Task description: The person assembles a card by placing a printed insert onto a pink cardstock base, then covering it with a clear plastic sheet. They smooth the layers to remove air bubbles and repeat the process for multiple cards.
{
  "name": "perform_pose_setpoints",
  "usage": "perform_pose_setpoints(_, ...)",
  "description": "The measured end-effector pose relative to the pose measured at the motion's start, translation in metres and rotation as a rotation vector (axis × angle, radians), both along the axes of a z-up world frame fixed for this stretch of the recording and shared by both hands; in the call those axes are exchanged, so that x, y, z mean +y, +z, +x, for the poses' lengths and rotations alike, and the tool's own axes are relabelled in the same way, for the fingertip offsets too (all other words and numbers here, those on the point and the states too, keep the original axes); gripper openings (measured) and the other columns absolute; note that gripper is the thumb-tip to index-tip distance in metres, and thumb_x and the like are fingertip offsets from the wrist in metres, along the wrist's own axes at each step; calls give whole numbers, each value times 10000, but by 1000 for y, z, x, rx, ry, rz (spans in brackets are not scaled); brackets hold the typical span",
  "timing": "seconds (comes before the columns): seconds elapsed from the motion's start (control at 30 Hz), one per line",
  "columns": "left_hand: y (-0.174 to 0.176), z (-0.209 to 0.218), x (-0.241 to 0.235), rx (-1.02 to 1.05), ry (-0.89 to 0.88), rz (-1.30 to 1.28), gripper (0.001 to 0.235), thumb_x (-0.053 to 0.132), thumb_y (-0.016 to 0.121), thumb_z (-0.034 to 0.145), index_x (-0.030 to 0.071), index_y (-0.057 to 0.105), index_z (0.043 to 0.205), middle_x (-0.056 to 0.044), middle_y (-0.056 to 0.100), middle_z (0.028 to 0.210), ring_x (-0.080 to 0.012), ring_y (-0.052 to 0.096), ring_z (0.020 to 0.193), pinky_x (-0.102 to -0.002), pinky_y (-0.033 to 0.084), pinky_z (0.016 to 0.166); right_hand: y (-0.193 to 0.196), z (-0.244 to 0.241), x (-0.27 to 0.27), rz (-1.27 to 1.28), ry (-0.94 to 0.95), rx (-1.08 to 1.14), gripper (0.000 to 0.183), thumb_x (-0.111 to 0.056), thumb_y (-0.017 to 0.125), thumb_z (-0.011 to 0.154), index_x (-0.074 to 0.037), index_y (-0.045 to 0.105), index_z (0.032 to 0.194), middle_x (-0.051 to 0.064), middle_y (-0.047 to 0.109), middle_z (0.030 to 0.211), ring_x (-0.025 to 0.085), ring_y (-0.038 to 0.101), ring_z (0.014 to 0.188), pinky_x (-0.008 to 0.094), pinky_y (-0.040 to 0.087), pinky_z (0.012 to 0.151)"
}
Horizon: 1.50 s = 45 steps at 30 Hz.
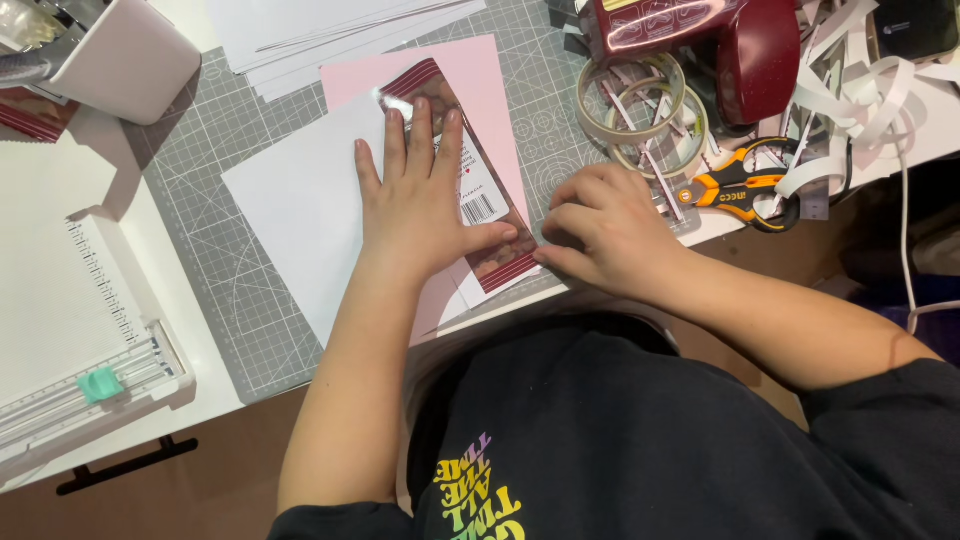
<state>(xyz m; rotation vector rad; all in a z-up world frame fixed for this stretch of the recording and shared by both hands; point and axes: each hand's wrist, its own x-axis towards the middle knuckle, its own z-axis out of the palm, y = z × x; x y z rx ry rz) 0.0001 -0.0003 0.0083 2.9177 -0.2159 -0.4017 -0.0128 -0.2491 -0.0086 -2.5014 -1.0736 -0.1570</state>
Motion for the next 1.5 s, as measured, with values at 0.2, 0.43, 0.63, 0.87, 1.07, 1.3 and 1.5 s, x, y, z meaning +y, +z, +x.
perform_pose_setpoints(0.2,-3,-1,0,-15,6,-12,1360,901,703,694,150,101,1655,-149,7,1721,-390,-41,1566,-696,-6,1186,-7,1,6,-43,-96,11,304,-512,804,857,-226,701,851,-39,629,1072,287,536,1104,490,391,862)
perform_pose_setpoints(0.43,0,0,-1,-4,5,-3,1360,907,689,697,150,94,1656,-142,-12,1722,-388,-51,1567,-690,-10,1189,-3,10,3,-103,-75,137,344,-521,843,789,-217,682,783,-42,628,1075,306,510,1098,519,390,891)
perform_pose_setpoints(0.63,-4,0,0,-24,1,-1,1369,911,699,682,143,112,1652,-157,2,1719,-397,-22,1568,-698,-2,1184,10,18,2,-198,-14,248,365,-553,864,724,-237,702,808,-46,617,1118,320,490,1116,519,387,890)
perform_pose_setpoints(0.87,-15,0,2,-98,-15,2,1389,934,706,654,129,157,1643,-176,49,1713,-389,6,1566,-702,26,1179,17,29,6,-286,47,268,421,-599,866,691,-225,719,820,-18,625,1088,344,510,1083,526,428,828)
perform_pose_setpoints(1.07,-20,0,3,-120,-21,14,1404,947,707,638,132,160,1643,-168,41,1714,-391,-9,1564,-705,28,1177,16,34,9,-315,72,280,419,-592,857,696,-224,726,848,4,605,1067,354,506,1013,522,430,824)
perform_pose_setpoints(1.3,-12,2,3,-53,-13,-11,1393,926,721,657,132,141,1644,-169,19,1713,-407,-21,1559,-710,6,1175,22,40,17,-360,43,345,365,-545,846,731,-222,721,847,-12,615,1027,343,496,993,507,438,811)
perform_pose_setpoints(1.5,-12,1,4,-46,-27,-12,1389,958,673,682,147,99,1652,-161,-12,1715,-401,-46,1561,-704,-3,1179,42,64,38,-262,104,374,379,-520,766,861,-153,671,852,28,673,844,306,599,857,440,450,835)
